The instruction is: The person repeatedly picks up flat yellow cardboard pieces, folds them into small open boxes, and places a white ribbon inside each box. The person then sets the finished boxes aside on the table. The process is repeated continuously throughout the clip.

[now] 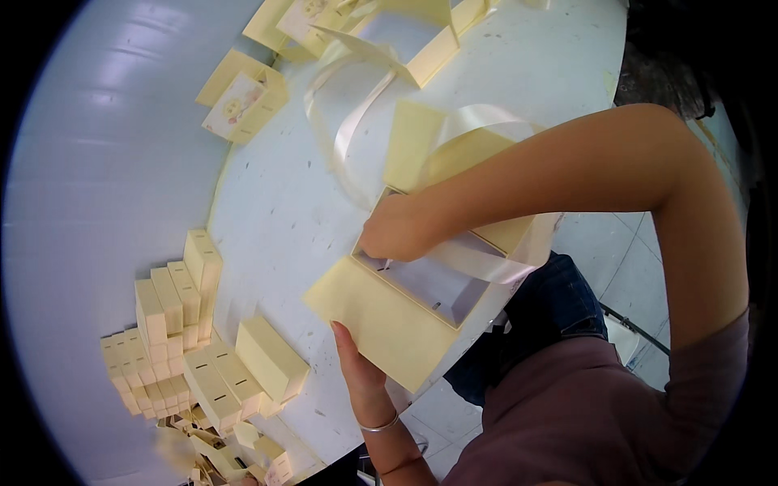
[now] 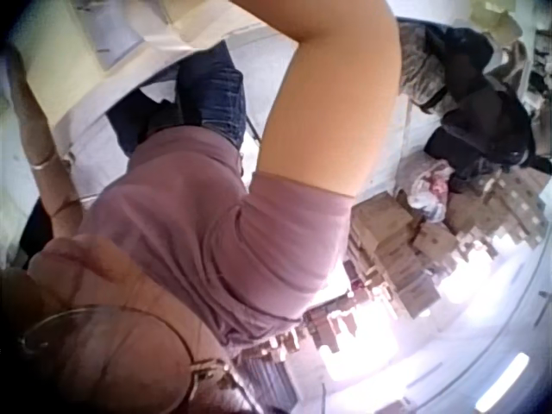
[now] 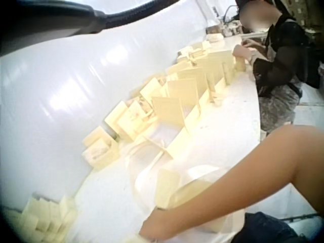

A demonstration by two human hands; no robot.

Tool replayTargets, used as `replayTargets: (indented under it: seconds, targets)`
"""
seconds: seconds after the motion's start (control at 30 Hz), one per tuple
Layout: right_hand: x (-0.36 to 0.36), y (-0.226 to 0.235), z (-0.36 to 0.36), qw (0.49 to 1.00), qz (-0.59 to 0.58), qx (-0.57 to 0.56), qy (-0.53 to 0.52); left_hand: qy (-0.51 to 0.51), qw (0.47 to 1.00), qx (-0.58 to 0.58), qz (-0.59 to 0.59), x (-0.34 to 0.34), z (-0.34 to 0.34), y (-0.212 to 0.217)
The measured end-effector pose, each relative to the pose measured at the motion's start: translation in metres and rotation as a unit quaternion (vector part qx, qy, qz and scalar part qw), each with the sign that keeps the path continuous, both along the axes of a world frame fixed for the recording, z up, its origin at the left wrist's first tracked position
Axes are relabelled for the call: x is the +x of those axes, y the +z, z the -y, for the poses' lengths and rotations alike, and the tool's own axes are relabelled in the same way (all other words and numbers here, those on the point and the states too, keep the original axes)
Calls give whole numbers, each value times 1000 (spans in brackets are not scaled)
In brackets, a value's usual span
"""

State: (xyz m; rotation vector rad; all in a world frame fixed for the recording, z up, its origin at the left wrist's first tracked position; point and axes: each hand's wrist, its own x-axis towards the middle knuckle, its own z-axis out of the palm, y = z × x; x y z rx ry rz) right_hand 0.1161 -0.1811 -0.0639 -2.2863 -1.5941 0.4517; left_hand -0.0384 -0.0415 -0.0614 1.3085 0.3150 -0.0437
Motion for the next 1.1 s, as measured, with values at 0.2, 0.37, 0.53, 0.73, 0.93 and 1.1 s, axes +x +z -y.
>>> replayTargets:
  seconds: [0.2,0.37,0.53,0.73,0.93,1.1]
  targets:
    - [-3,0,1,998,-43,46,8,8,992,-126,27,2,-5,-6]
    - [-1,2,2,999,-31,0,6,61,978,170,-104,4,-5,-24]
    - [1,5,-5,999,-45,-6,15,-1,960,280,-27,10,-6,-33]
    - [1,0,-7,1000,18,-9,6,-53,952,296,49,50,-2,-35]
    - [5,-1,-10,998,31,-28,39,-72,948,304,60,60,3,-36]
    - [4,-12,-25,993,54,-85,65,-84,945,312,58,55,4,-37]
